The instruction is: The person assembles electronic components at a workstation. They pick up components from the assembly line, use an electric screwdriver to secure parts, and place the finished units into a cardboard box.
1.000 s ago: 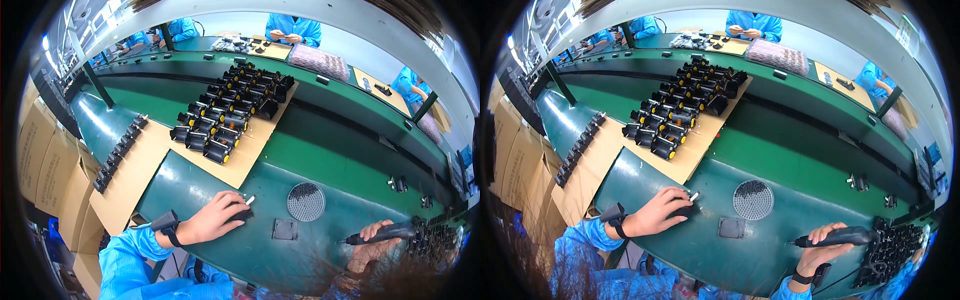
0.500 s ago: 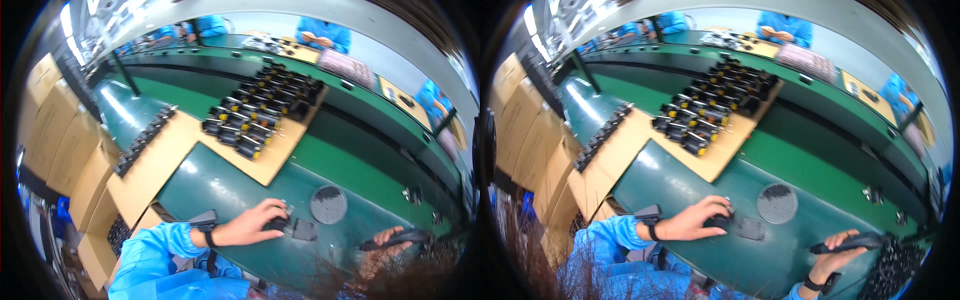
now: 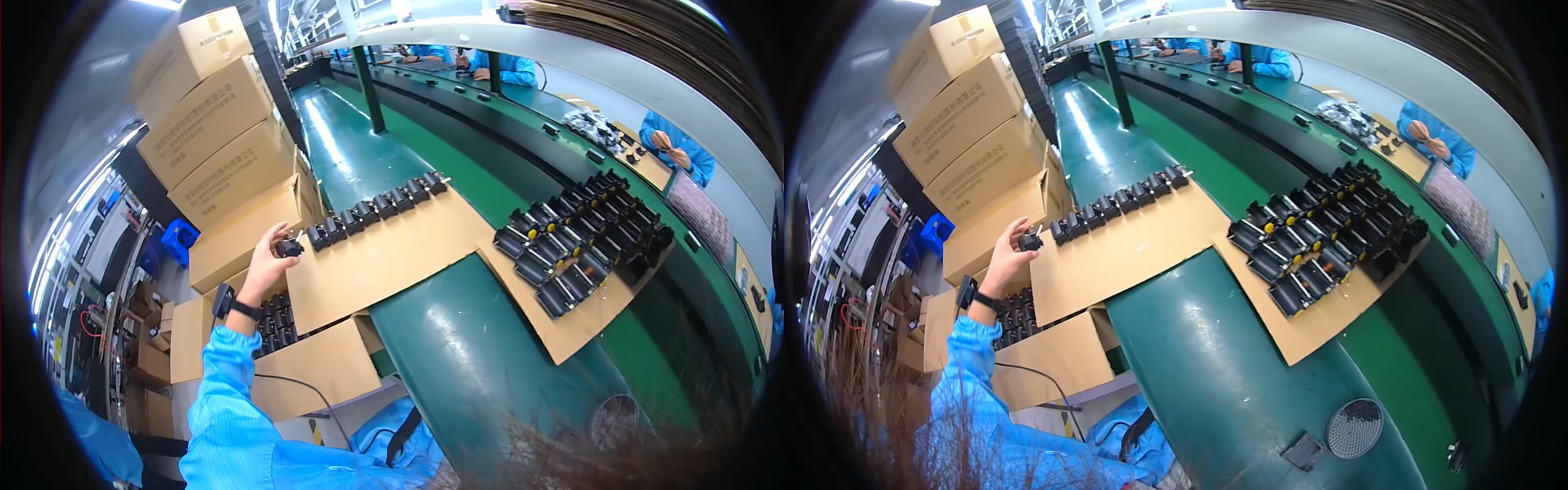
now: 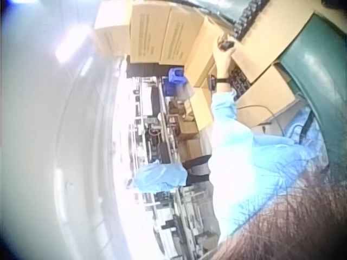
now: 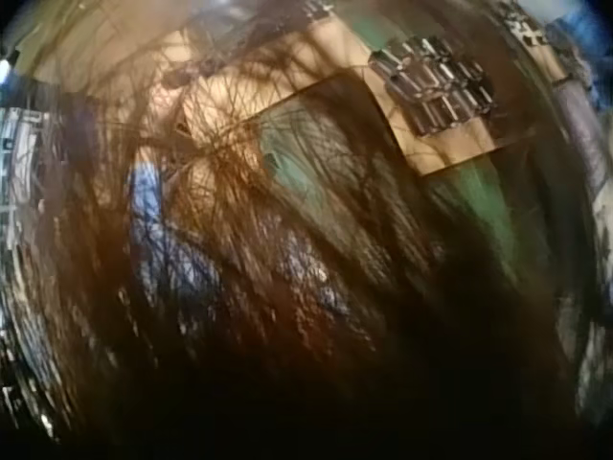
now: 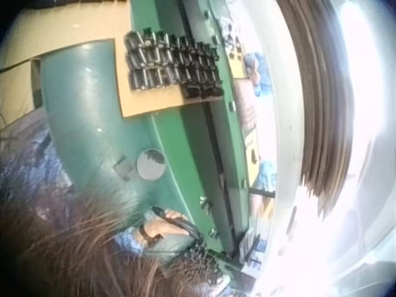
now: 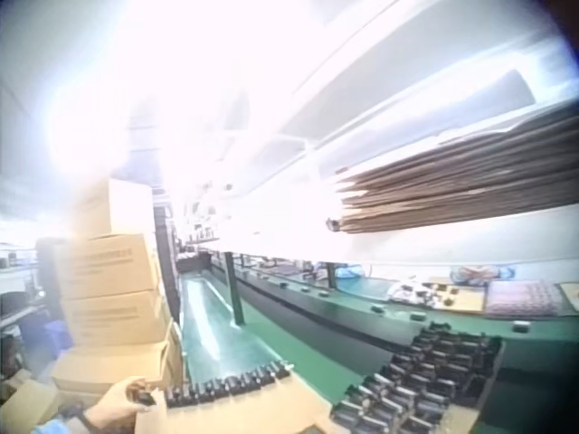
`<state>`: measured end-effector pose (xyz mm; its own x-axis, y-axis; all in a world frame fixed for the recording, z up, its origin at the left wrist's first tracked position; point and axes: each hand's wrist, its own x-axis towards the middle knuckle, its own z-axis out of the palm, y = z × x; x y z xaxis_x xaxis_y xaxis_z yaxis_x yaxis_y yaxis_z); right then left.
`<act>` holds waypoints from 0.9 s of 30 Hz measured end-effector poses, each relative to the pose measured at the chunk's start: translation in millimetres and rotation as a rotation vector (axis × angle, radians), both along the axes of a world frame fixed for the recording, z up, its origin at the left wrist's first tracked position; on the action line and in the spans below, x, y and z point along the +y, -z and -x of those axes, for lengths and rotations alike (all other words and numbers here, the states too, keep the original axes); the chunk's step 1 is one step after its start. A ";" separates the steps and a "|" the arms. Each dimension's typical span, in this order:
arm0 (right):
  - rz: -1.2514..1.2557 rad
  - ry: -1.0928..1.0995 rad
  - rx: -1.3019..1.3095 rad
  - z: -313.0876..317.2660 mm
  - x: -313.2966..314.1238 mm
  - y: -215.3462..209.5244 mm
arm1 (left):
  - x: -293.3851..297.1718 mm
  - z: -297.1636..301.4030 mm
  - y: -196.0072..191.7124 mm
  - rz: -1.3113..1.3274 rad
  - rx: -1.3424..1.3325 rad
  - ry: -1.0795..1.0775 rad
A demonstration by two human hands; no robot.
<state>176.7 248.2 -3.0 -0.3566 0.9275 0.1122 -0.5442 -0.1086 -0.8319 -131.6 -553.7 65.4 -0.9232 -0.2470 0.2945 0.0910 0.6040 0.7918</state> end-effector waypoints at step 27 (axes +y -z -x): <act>-0.135 -0.008 -0.081 -3.1 -9.1 -12.1 | -48.9 78.6 67.8 0.397 -0.040 -0.004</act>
